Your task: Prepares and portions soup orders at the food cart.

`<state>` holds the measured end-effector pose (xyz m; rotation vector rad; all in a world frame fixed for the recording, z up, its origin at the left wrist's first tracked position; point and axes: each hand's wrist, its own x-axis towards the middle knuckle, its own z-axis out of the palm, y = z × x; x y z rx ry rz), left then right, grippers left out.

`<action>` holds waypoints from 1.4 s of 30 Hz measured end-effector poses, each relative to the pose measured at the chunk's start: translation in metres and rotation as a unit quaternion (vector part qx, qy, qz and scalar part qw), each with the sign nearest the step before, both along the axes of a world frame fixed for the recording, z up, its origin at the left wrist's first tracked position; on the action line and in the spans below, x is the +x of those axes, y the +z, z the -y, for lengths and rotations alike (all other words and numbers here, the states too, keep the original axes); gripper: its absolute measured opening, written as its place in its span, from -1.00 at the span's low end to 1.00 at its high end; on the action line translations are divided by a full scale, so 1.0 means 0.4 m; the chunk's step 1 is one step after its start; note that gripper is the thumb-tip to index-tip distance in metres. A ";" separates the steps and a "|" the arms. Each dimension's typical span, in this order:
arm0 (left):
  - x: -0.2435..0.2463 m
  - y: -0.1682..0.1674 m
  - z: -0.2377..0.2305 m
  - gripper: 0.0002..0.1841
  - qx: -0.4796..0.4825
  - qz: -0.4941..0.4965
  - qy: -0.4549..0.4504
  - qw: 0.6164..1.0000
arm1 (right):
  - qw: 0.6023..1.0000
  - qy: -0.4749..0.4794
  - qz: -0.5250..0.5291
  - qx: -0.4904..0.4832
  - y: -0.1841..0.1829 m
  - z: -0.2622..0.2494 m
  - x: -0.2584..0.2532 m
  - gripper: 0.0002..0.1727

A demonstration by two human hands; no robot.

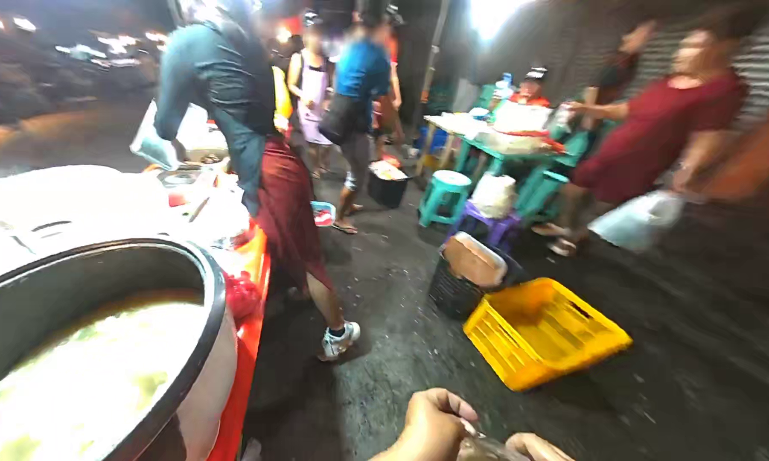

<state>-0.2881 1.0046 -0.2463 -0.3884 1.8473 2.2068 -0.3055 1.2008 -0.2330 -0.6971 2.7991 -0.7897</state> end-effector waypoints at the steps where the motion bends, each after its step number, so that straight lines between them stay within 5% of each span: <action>1: -0.031 0.003 0.025 -0.82 -0.006 0.003 0.043 0.999 | 0.999 0.043 -0.002 -0.002 0.017 0.026 -0.070 -0.71; 6: -0.157 0.062 0.186 -0.80 -0.024 -0.014 0.245 0.969 | 0.977 0.191 -0.059 -0.076 0.061 0.271 -0.367 -0.76; 10: -0.230 0.091 0.367 -0.80 -0.081 -0.066 0.331 0.938 | 0.964 0.198 0.104 -0.141 0.107 0.550 -0.530 -0.71; 13: -0.272 0.117 0.535 -0.79 -0.174 -0.076 0.373 0.908 | 0.939 0.246 0.138 -0.198 0.148 0.754 -0.602 -0.73; 18: -0.313 0.212 0.769 -0.66 -0.408 0.085 0.362 0.834 | 0.905 0.309 0.181 -0.229 0.235 1.042 -0.713 -0.74; 21: -0.348 0.256 0.887 -0.68 -0.365 0.134 0.412 0.824 | 0.883 0.315 0.246 -0.246 0.254 1.222 -0.765 -0.74; 27: -0.439 0.263 1.099 -0.86 -0.143 0.034 0.609 0.780 | 0.846 0.277 0.384 -0.244 0.240 1.549 -0.829 -0.80; 30: -0.471 0.227 1.170 -0.86 -0.145 0.051 0.654 0.741 | 0.847 0.289 0.400 -0.198 0.170 1.658 -0.854 -0.75; 33: -0.501 0.211 1.234 -0.89 -0.127 0.068 0.694 0.705 | 0.810 0.446 0.353 -0.141 0.096 1.738 -0.873 -0.70; 36: -0.537 0.195 1.276 -0.84 -0.133 0.068 0.696 0.703 | 0.762 0.593 0.257 -0.050 0.065 1.762 -0.868 -0.14; 37: -0.548 0.187 1.278 -0.82 -0.133 0.040 0.694 0.707 | 0.764 0.611 0.206 -0.030 0.070 1.763 -0.862 -0.16; 39: -0.559 0.150 1.267 -0.75 -0.151 -0.085 0.697 0.696 | 0.787 0.598 0.152 -0.007 0.094 1.782 -0.858 -0.51; 42: -0.556 0.034 1.242 -0.19 -0.289 -0.156 0.703 0.631 | 0.816 0.543 0.192 -0.050 0.077 1.820 -0.866 -0.65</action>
